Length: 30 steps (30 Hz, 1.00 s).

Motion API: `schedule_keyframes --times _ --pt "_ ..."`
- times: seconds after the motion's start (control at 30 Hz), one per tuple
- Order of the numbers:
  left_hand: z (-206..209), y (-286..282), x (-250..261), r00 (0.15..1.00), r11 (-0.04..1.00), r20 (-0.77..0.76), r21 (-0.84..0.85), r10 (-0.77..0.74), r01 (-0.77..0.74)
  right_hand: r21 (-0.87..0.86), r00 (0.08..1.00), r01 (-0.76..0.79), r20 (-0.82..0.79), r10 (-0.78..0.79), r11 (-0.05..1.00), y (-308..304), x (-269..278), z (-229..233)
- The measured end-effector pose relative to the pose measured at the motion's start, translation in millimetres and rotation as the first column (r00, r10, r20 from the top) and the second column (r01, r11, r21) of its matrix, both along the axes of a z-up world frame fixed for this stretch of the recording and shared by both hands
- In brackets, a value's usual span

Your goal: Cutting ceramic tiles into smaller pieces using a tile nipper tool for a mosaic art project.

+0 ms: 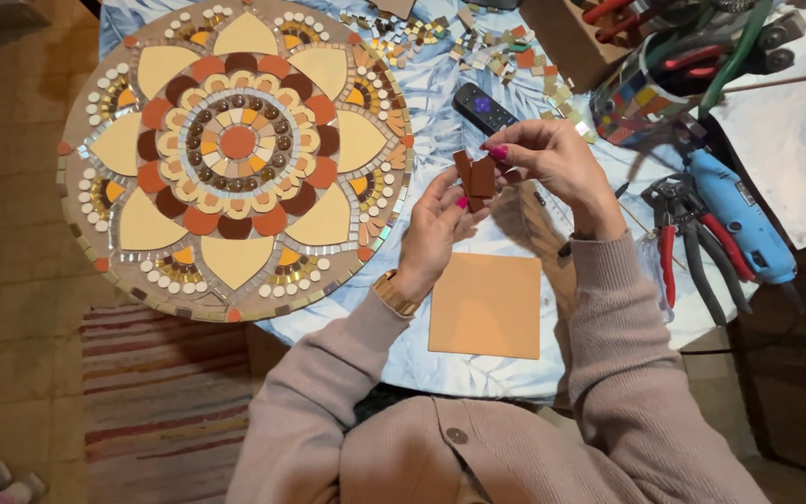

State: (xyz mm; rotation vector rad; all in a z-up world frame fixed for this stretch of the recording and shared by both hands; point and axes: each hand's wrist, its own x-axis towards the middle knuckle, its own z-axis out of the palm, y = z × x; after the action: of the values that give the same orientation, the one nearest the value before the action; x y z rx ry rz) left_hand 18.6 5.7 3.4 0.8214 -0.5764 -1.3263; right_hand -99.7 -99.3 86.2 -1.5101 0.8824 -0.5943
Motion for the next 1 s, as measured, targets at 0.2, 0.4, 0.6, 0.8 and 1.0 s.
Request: schedule_keyframes --times 0.2,0.4,0.6,0.8,1.0 --pt "5.4 -0.4 -4.8 0.965 0.999 -0.262 0.033 0.025 -0.017 -0.034 0.989 -0.091 -0.124 0.086 0.995 -2.4 0.9 -7.9" --pt "-10.4 -5.9 -5.3 0.944 0.999 -0.328 0.046 0.022 -0.007 -0.017 0.980 -0.100 -0.176 0.095 0.995 -6.9 0.6 -14.9" --pt "-2.2 -0.9 -9.1 0.948 0.995 -0.319 0.094 -0.013 0.045 -0.046 0.922 -0.189 -0.351 0.161 0.981 -4.0 3.6 -9.7" --pt "-6.9 -2.7 -8.8 0.953 0.995 -0.304 0.092 -0.016 0.046 -0.040 0.918 -0.178 -0.367 0.151 0.983 -1.7 5.0 -5.7" --pt "-16.0 -5.5 -9.7 0.949 0.996 -0.314 0.083 -0.008 0.036 -0.042 0.928 -0.152 -0.349 0.128 0.988 -5.5 2.0 -9.6"
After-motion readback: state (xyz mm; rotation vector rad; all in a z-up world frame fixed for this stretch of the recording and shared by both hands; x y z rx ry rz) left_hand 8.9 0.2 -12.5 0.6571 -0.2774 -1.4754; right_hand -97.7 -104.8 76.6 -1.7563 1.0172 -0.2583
